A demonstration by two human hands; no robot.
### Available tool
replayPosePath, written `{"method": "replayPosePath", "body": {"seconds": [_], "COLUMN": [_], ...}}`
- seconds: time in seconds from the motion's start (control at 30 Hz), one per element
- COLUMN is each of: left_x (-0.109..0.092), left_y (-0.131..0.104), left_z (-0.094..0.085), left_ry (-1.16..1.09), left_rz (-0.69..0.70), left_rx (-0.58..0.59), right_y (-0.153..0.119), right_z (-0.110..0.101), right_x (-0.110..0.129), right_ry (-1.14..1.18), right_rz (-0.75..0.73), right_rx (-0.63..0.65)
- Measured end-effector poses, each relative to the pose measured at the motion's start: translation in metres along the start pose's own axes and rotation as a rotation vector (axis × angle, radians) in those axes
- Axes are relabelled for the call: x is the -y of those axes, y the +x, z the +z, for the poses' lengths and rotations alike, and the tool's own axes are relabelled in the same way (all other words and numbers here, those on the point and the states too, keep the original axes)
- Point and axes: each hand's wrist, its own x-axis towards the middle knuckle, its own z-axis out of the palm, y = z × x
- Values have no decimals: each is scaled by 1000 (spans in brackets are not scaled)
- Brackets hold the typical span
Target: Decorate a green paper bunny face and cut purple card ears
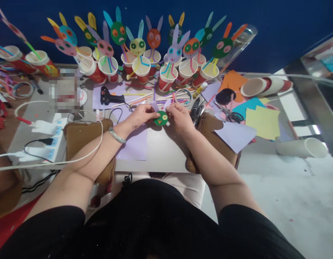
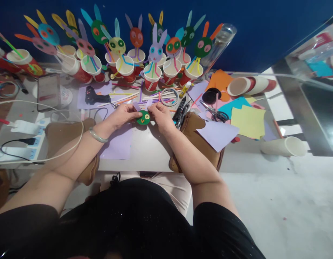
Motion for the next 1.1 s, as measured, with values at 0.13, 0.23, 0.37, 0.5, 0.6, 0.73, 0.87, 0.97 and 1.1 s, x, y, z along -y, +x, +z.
{"method": "replayPosePath", "body": {"seconds": [0.13, 0.23, 0.37, 0.5, 0.6, 0.73, 0.87, 0.97, 1.1], "left_x": [-1, -1, -2, -4, -5, -6, -7, -7, -6], "left_y": [0, 0, 0, -1, -2, -3, -3, -3, -2], "left_z": [0, 0, 1, 2, 4, 4, 4, 4, 4], "left_ry": [-9, -19, -29, -40, -50, -58, -59, -68, -76], "left_rz": [-23, -43, -44, -47, -56, -55, -63, -68, -58], "left_rx": [-50, -69, -71, -79, -84, -86, -89, -98, -98], "right_y": [4, 3, -1, 0, 0, 0, 0, -1, -1], "right_z": [-4, -5, -3, -2, -2, -2, -1, -1, -1], "right_x": [0, 0, 0, 0, -2, -4, -5, -5, -5], "right_ry": [41, 31, -14, -32, -18, 35, 80, 72, 62], "right_rz": [57, 16, -10, 14, 16, -10, -25, -15, -13], "right_rx": [-20, -6, 16, 19, 29, 41, 48, 33, 25]}}
